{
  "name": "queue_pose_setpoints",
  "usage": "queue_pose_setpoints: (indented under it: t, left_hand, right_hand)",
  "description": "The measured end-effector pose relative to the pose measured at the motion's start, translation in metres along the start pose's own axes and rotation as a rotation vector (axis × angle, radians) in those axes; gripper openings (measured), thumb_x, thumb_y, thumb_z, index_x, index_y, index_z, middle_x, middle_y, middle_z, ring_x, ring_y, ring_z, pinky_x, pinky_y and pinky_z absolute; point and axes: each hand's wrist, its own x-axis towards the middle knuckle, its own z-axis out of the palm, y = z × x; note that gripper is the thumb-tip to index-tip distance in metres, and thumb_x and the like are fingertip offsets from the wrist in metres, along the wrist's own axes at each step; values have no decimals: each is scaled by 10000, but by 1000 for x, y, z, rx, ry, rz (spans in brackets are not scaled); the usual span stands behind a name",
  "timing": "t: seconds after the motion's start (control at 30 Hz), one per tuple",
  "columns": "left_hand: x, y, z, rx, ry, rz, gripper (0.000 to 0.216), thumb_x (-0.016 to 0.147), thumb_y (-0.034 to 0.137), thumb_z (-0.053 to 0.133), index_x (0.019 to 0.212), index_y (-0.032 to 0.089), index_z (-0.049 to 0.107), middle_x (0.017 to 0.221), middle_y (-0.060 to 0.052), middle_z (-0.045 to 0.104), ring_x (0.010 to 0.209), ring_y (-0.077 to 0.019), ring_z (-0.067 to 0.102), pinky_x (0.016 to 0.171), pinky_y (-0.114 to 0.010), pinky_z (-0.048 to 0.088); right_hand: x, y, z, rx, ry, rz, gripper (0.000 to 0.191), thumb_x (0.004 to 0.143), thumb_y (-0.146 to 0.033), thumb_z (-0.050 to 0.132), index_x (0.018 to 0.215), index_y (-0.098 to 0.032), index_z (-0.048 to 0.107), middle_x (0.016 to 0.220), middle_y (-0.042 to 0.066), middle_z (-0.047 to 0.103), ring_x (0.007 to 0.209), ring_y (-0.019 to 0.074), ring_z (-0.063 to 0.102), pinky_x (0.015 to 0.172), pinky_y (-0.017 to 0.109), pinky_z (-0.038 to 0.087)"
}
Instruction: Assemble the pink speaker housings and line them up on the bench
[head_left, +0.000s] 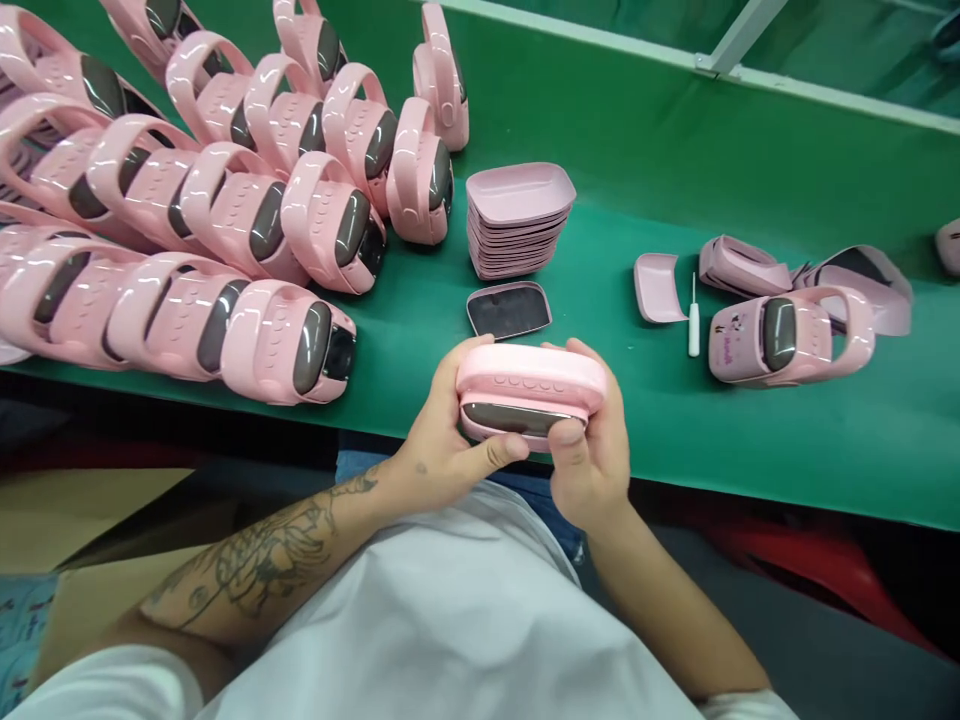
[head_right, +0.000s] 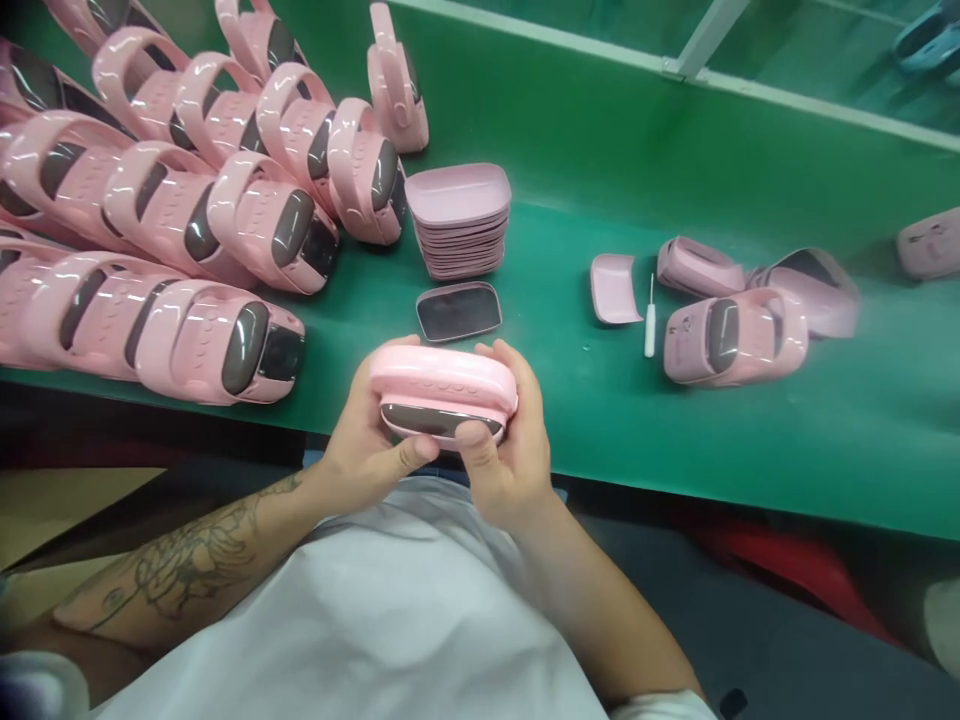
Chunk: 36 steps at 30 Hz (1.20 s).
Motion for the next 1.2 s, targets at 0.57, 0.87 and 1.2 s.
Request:
queue_pose_setpoints:
  t: [0.57, 0.87, 1.2]
  left_hand:
    - [43, 3, -36, 315, 0, 301, 831, 1000, 426, 704, 1698, 281, 278, 1673, -186, 455, 1529, -348, 489, 1265, -560, 432]
    - [76, -26, -30, 793, 5, 50, 740, 895, 364, 750, 1551, 159, 475, 1599, -231, 526, 1507, -417, 506, 1255, -639, 432]
    - [76, -40, -44, 776, -74, 78, 672, 888, 239, 738, 1519, 193, 512, 1489, -181, 646, 1408, -373, 597, 1229, -612, 466]
  right_hand:
    - [68, 0, -47, -254, 134, -146, 739, 753, -398, 924, 1409, -254, 616, 1369, 119, 704, 1258, 366, 691, 1084, 583, 588]
    - [310, 52, -50, -385, 549, 394, 408, 992, -371, 752, 1329, -166, 647, 1307, 106, 694, 1115, 250, 713, 958, 466, 628]
    - [272, 57, -42, -543, 497, 231, 650, 998, -426, 658, 1542, -139, 452, 1542, 203, 531, 1343, 304, 586, 1168, 494, 456]
